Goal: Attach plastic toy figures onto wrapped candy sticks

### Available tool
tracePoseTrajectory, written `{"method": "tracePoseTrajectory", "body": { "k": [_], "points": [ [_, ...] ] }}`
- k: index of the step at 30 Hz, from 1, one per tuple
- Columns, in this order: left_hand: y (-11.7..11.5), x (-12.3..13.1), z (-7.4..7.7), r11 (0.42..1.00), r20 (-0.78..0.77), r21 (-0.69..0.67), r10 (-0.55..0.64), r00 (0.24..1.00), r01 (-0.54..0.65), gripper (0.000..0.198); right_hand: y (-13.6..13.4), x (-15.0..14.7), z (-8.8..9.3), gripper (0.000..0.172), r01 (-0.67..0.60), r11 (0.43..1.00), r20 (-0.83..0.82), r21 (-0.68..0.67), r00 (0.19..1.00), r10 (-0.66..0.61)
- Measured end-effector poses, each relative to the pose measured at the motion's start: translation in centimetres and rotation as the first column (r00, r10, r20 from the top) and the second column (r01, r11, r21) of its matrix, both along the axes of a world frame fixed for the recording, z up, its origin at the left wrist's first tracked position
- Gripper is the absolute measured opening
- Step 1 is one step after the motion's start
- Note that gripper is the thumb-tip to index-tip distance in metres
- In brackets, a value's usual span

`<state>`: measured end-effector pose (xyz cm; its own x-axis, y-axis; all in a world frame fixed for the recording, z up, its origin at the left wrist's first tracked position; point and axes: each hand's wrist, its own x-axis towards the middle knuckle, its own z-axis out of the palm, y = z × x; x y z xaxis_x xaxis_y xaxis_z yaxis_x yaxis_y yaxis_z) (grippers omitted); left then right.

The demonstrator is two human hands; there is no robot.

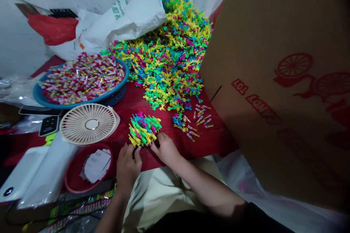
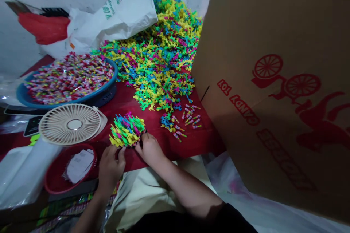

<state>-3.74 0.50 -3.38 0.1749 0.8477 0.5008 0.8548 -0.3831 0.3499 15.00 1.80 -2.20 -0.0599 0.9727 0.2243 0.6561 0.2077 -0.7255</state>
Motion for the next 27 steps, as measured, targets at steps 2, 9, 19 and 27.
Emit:
{"method": "tracePoseTrajectory", "body": {
  "k": [2,9,19,27],
  "points": [
    [0.0,-0.1,-0.1,1.000,-0.001,-0.001,0.009,1.000,-0.009,0.010,-0.1,0.1,0.6,0.010,-0.005,1.000,-0.015,0.001,1.000,0.005],
    [0.3,-0.4,-0.8,0.999,-0.013,0.054,-0.002,1.000,0.003,0.006,-1.7,6.2,3.1,0.017,0.255,0.966,-0.108,-0.043,0.960,-0.259],
    [0.4,-0.1,-0.1,0.999,0.013,0.037,0.006,1.000,-0.006,0.018,-2.9,12.2,2.4,0.018,0.193,0.899,-0.388,-0.393,0.851,-0.353],
    [0.4,-0.1,-0.1,1.000,0.013,0.029,-0.008,1.000,0.008,0.013,-2.9,8.1,1.1,0.038,-0.091,0.902,-0.709,-0.422,0.654,-0.266]
  ]
}}
